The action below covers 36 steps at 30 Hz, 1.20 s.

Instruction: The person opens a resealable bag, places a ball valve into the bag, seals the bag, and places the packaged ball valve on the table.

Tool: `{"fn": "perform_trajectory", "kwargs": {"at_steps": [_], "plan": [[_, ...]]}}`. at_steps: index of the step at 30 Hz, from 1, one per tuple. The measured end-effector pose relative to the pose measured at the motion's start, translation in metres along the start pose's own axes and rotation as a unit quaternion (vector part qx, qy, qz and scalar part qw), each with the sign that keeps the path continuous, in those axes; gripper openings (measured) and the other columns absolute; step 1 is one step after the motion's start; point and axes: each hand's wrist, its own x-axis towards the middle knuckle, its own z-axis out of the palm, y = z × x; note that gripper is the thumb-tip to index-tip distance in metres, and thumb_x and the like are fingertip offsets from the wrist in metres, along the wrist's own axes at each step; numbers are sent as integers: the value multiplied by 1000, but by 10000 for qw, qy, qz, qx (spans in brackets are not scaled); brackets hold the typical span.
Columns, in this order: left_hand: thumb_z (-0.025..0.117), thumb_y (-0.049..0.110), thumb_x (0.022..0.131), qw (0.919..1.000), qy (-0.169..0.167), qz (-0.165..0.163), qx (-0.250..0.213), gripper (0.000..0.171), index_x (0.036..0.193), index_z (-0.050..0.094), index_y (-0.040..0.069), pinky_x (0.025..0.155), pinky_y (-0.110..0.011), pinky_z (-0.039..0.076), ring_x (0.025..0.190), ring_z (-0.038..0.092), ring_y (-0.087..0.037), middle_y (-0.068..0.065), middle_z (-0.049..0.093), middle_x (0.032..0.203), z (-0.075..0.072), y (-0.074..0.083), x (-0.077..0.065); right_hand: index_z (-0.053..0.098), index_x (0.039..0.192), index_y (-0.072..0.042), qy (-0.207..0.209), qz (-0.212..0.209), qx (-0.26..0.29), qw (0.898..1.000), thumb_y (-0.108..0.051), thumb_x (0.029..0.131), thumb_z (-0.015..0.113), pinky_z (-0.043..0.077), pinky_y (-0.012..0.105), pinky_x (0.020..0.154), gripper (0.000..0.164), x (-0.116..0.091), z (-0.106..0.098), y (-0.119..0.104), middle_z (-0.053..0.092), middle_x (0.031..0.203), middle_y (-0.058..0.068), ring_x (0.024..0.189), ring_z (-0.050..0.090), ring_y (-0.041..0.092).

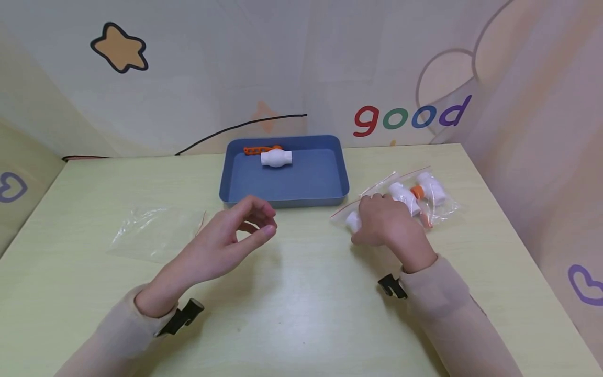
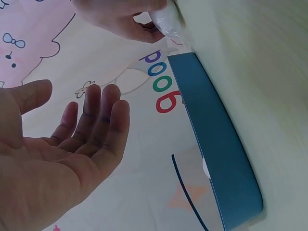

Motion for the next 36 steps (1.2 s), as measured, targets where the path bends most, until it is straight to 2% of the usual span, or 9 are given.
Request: {"fn": "perform_trajectory", "kwargs": {"at_steps": [7, 13, 22, 31, 36], "plan": [[58, 21, 97, 10000, -54, 8, -17, 16, 110, 53, 13, 82, -30, 51, 89, 59, -6, 7, 60, 98, 1, 0, 0, 51, 124, 6, 107, 130, 27, 9999, -34, 79, 75, 50, 56, 76, 65, 5, 0, 2, 55, 110, 23, 96, 51, 37], [58, 21, 97, 9999, -136, -54, 7, 17, 111, 53, 13, 83, -30, 50, 89, 59, -6, 7, 60, 99, 1, -1, 0, 56, 120, 7, 279, 227, 130, 9993, -33, 80, 76, 50, 53, 73, 60, 8, -1, 4, 50, 113, 26, 96, 49, 38], [59, 23, 97, 9996, -242, -77, 114, 17, 111, 53, 14, 83, -28, 50, 89, 59, -6, 7, 60, 98, 1, 0, -1, 43, 130, 8, 347, 312, 715, 9964, -31, 86, 72, 48, 54, 79, 65, 12, -2, 13, 49, 115, 27, 100, 48, 40], [60, 29, 96, 9937, -792, -468, 647, 24, 117, 55, 18, 83, -26, 47, 99, 55, -3, 12, 57, 108, 1, 0, -3, 40, 134, 7, 547, 305, 1037, 9926, -30, 88, 71, 47, 56, 82, 67, 16, -2, 24, 48, 118, 28, 101, 48, 40], [60, 29, 96, 9870, -1146, -451, 1034, 25, 118, 55, 18, 90, -25, 44, 102, 52, -2, 14, 57, 111, 1, 1, -5, 42, 133, 8, 675, 283, 1167, 9905, -31, 88, 71, 46, 57, 85, 66, 19, -3, 31, 51, 118, 28, 102, 49, 40]]}}
